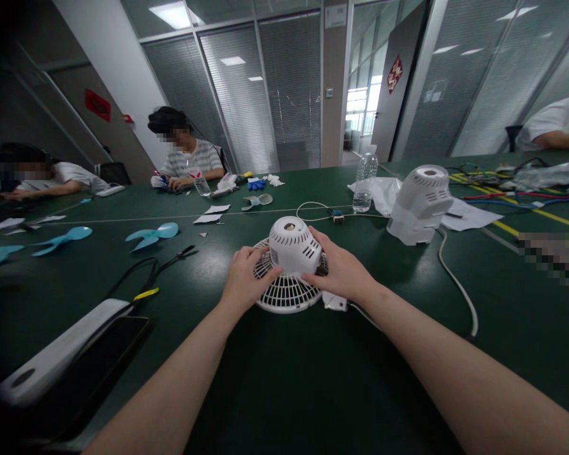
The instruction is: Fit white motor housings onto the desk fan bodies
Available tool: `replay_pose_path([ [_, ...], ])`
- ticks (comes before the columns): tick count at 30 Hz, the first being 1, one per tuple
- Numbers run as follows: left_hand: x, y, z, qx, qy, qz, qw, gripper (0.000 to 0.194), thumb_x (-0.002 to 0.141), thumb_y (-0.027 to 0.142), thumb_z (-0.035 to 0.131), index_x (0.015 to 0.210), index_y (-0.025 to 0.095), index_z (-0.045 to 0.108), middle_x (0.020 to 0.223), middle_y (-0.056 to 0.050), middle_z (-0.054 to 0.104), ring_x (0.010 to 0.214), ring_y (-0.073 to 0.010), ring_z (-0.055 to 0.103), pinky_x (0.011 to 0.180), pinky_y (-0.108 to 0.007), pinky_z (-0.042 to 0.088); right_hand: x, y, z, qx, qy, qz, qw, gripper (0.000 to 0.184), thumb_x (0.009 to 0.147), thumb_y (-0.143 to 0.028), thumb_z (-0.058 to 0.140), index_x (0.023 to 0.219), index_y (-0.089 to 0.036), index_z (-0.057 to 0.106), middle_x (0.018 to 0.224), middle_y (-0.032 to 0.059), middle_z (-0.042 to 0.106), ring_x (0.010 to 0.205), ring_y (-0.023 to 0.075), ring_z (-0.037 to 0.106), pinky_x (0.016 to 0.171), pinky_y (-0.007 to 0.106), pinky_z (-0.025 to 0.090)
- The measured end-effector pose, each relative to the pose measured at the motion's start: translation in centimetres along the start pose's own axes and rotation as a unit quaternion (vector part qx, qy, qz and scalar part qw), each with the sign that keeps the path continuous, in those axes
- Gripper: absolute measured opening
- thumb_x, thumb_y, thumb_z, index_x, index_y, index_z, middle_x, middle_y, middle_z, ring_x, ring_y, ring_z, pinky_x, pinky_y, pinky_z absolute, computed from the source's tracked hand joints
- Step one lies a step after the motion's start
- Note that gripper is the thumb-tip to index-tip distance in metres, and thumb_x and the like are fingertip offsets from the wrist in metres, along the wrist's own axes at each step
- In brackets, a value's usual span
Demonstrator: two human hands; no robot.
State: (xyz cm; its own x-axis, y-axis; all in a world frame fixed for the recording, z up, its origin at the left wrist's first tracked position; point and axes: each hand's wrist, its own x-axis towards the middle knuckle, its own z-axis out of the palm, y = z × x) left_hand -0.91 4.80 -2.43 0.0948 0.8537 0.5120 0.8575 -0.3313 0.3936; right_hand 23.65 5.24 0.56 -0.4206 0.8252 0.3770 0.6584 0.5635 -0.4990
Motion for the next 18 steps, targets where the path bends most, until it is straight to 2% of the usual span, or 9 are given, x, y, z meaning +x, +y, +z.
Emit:
replay_pose_path([
  [6,-0.14,0.30,0.05,0.013,-0.007,-0.004,1.000,0.058,0.081,0.053,0.064,0.130,0.024,0.055,0.118,-0.009,0.055,0.114,-0.0300,0.050,0.097,-0.049,0.045,0.02,-0.26,-0.16,-0.015,-0.005,0.018,1.000,0.100,0.073,-0.051,0.069,0.153,-0.026,0.016,0.135,0.0142,0.057,0.115,0.0397,0.059,0.092,0.061,0.051],
  [11,-0.10,0.31,0.32,-0.012,-0.024,0.026,0.999,0.056,0.087,0.045,0.059,0.137,0.024,0.046,0.140,-0.009,0.049,0.129,-0.0299,0.044,0.107,-0.050,0.038,0.01,-0.28,-0.11,-0.039,0.001,0.013,0.999,0.101,0.072,-0.054,0.070,0.153,-0.025,0.017,0.138,0.0148,0.054,0.113,0.0391,0.061,0.091,0.060,0.052],
  [15,0.07,0.07,0.44,-0.046,-0.046,0.033,0.997,0.053,0.088,0.040,0.058,0.137,0.023,0.045,0.139,-0.008,0.054,0.129,-0.0275,0.048,0.110,-0.049,0.036,-0.07,-0.22,0.08,-0.049,-0.003,0.020,0.999,0.102,0.073,-0.055,0.069,0.153,-0.024,0.015,0.137,0.0151,0.055,0.115,0.0393,0.060,0.092,0.060,0.051],
  [18,0.21,-0.13,0.48,-0.059,-0.048,0.032,0.997,0.051,0.087,0.038,0.059,0.135,0.024,0.047,0.138,-0.008,0.056,0.128,-0.0270,0.049,0.109,-0.049,0.037,-0.09,-0.19,0.32,-0.052,-0.003,0.017,0.999,0.104,0.073,-0.056,0.068,0.154,-0.024,0.012,0.144,0.0160,0.048,0.118,0.0401,0.057,0.094,0.061,0.050],
])
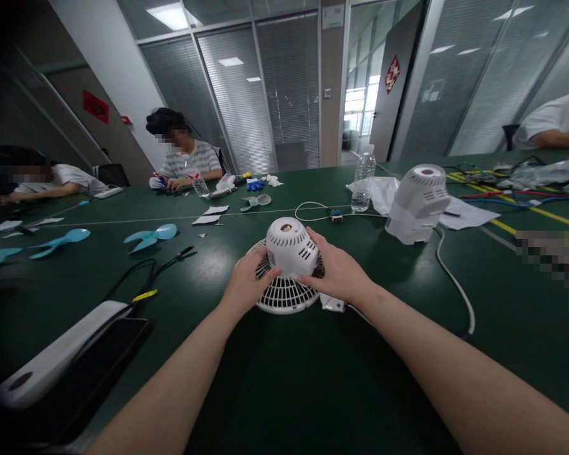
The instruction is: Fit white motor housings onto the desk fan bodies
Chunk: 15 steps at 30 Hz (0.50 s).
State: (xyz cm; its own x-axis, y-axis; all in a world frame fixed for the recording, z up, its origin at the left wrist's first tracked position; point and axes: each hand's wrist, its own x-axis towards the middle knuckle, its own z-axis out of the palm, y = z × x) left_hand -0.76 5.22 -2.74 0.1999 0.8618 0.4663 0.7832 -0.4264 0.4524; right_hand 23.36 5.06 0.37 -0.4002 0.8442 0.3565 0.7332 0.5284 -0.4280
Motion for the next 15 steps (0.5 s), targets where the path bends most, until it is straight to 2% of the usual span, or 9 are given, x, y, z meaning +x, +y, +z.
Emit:
replay_pose_path([
  [2,0.07,-0.10,0.00,-0.006,-0.003,0.001,1.000,0.050,0.087,0.037,0.060,0.133,0.024,0.048,0.137,-0.008,0.056,0.128,-0.0270,0.050,0.109,-0.050,0.038,0.02,0.00,0.13,0.003,0.002,-0.004,1.000,0.106,0.072,-0.057,0.070,0.154,-0.024,0.011,0.149,0.0163,0.043,0.118,0.0407,0.057,0.094,0.061,0.050],
  [7,0.11,-0.11,0.00,-0.014,-0.004,-0.005,1.000,0.049,0.086,0.036,0.062,0.131,0.024,0.051,0.137,-0.009,0.056,0.128,-0.0280,0.050,0.108,-0.052,0.038,0.04,0.03,0.15,0.018,-0.012,0.010,1.000,0.109,0.070,-0.056,0.072,0.154,-0.024,0.010,0.141,0.0175,0.051,0.116,0.0414,0.058,0.091,0.062,0.051],
  [10,0.07,0.03,0.02,-0.010,-0.001,-0.010,1.000,0.050,0.086,0.038,0.061,0.133,0.023,0.050,0.137,-0.009,0.056,0.128,-0.0277,0.050,0.109,-0.051,0.038,0.02,0.10,0.12,0.040,-0.010,0.003,0.999,0.107,0.071,-0.054,0.072,0.154,-0.026,0.010,0.145,0.0162,0.047,0.120,0.0405,0.056,0.095,0.062,0.049],
  [15,-0.07,0.17,0.17,0.026,0.001,-0.014,1.000,0.056,0.087,0.043,0.059,0.137,0.022,0.048,0.146,-0.009,0.047,0.133,-0.0297,0.045,0.111,-0.049,0.037,0.04,0.18,0.18,0.063,-0.012,0.000,0.998,0.105,0.072,-0.052,0.071,0.153,-0.027,0.009,0.148,0.0152,0.044,0.122,0.0394,0.055,0.099,0.061,0.047],
])
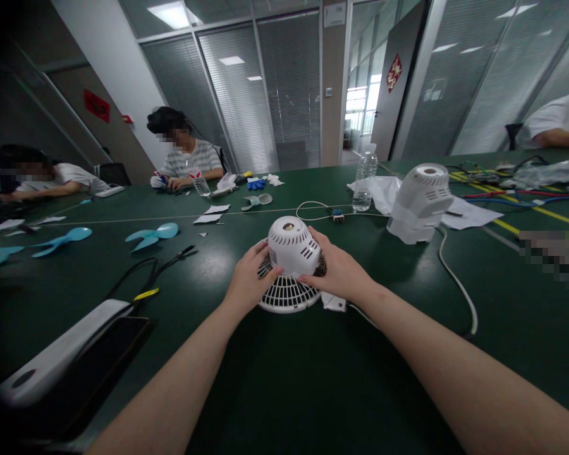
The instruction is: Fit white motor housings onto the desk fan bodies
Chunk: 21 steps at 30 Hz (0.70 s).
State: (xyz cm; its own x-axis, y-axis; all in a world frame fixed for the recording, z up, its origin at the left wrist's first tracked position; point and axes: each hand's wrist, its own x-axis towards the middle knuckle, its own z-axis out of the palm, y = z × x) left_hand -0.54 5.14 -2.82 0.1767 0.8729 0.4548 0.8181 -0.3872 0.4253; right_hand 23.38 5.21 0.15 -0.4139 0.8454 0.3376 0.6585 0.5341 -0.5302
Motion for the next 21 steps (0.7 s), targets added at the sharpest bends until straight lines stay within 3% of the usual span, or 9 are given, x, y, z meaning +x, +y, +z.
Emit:
replay_pose_path([
  [5,0.03,-0.12,0.07,0.009,-0.011,0.004,1.000,0.056,0.088,0.044,0.057,0.139,0.023,0.046,0.144,-0.008,0.049,0.132,-0.0289,0.045,0.111,-0.050,0.035,-0.07,-0.11,-0.04,-0.008,0.006,-0.003,1.000,0.103,0.073,-0.053,0.071,0.153,-0.029,0.011,0.150,0.0139,0.040,0.124,0.0394,0.054,0.099,0.061,0.047],
  [14,0.06,0.00,-0.17,0.001,-0.011,0.007,1.000,0.055,0.088,0.043,0.058,0.138,0.023,0.048,0.142,-0.009,0.051,0.131,-0.0281,0.047,0.111,-0.050,0.036,-0.17,-0.28,-0.05,-0.014,0.017,-0.007,1.000,0.103,0.073,-0.053,0.070,0.154,-0.025,0.012,0.142,0.0158,0.049,0.119,0.0404,0.057,0.096,0.061,0.049],
  [21,0.23,-0.13,-0.33,-0.025,-0.004,0.007,1.000,0.050,0.085,0.039,0.061,0.132,0.024,0.054,0.139,-0.007,0.055,0.128,-0.0272,0.050,0.109,-0.050,0.039,-0.13,0.02,0.19,-0.024,0.033,-0.039,0.998,0.102,0.073,-0.050,0.070,0.154,-0.028,0.011,0.153,0.0126,0.035,0.125,0.0387,0.052,0.102,0.060,0.045],
])
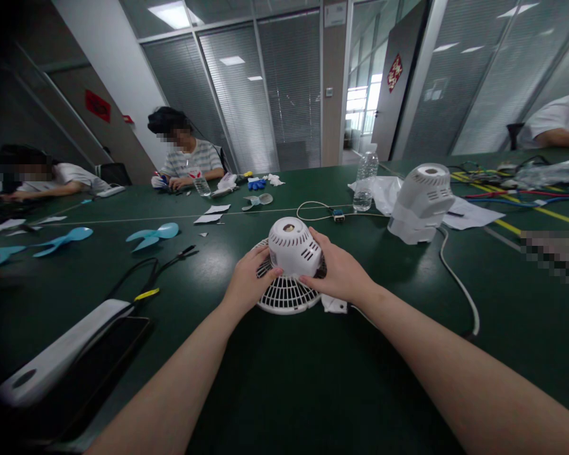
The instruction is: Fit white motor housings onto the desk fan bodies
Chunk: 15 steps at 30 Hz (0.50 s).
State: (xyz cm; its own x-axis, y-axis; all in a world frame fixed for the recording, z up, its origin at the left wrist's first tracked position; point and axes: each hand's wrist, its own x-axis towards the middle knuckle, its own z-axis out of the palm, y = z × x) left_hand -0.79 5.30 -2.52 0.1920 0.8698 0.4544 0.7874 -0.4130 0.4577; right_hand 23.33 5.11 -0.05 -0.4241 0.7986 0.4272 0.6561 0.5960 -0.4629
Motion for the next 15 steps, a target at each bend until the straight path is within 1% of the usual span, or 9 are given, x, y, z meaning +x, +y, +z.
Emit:
replay_pose_path([
  [3,-0.05,0.04,0.00,-0.003,0.003,-0.002,1.000,0.050,0.085,0.038,0.062,0.132,0.024,0.054,0.139,-0.007,0.055,0.128,-0.0274,0.050,0.109,-0.051,0.039,-0.05,0.09,0.03,-0.001,-0.002,0.001,1.000,0.103,0.074,-0.051,0.070,0.154,-0.028,0.010,0.154,0.0122,0.033,0.126,0.0383,0.051,0.103,0.059,0.045],
  [6,-0.09,0.10,0.00,-0.002,0.006,-0.007,1.000,0.050,0.085,0.037,0.063,0.132,0.024,0.054,0.140,-0.007,0.055,0.128,-0.0279,0.050,0.109,-0.051,0.038,-0.07,0.09,-0.06,0.005,-0.014,0.014,1.000,0.104,0.073,-0.054,0.070,0.154,-0.030,0.009,0.155,0.0118,0.032,0.126,0.0392,0.051,0.100,0.061,0.046],
  [12,-0.10,0.24,-0.05,0.002,0.001,-0.014,1.000,0.051,0.085,0.038,0.062,0.133,0.024,0.051,0.139,-0.008,0.054,0.128,-0.0281,0.049,0.109,-0.050,0.037,0.16,-0.09,-0.42,0.009,-0.029,0.034,0.999,0.108,0.071,-0.053,0.073,0.154,-0.032,0.008,0.149,0.0126,0.043,0.123,0.0409,0.053,0.096,0.065,0.047],
  [15,-0.14,0.26,-0.04,0.008,-0.003,-0.012,1.000,0.052,0.085,0.039,0.061,0.133,0.024,0.048,0.140,-0.008,0.053,0.129,-0.0285,0.048,0.108,-0.051,0.037,0.33,-0.08,-0.48,0.007,-0.032,0.035,0.999,0.109,0.070,-0.050,0.074,0.154,-0.035,0.006,0.147,0.0117,0.045,0.123,0.0414,0.053,0.095,0.067,0.047],
])
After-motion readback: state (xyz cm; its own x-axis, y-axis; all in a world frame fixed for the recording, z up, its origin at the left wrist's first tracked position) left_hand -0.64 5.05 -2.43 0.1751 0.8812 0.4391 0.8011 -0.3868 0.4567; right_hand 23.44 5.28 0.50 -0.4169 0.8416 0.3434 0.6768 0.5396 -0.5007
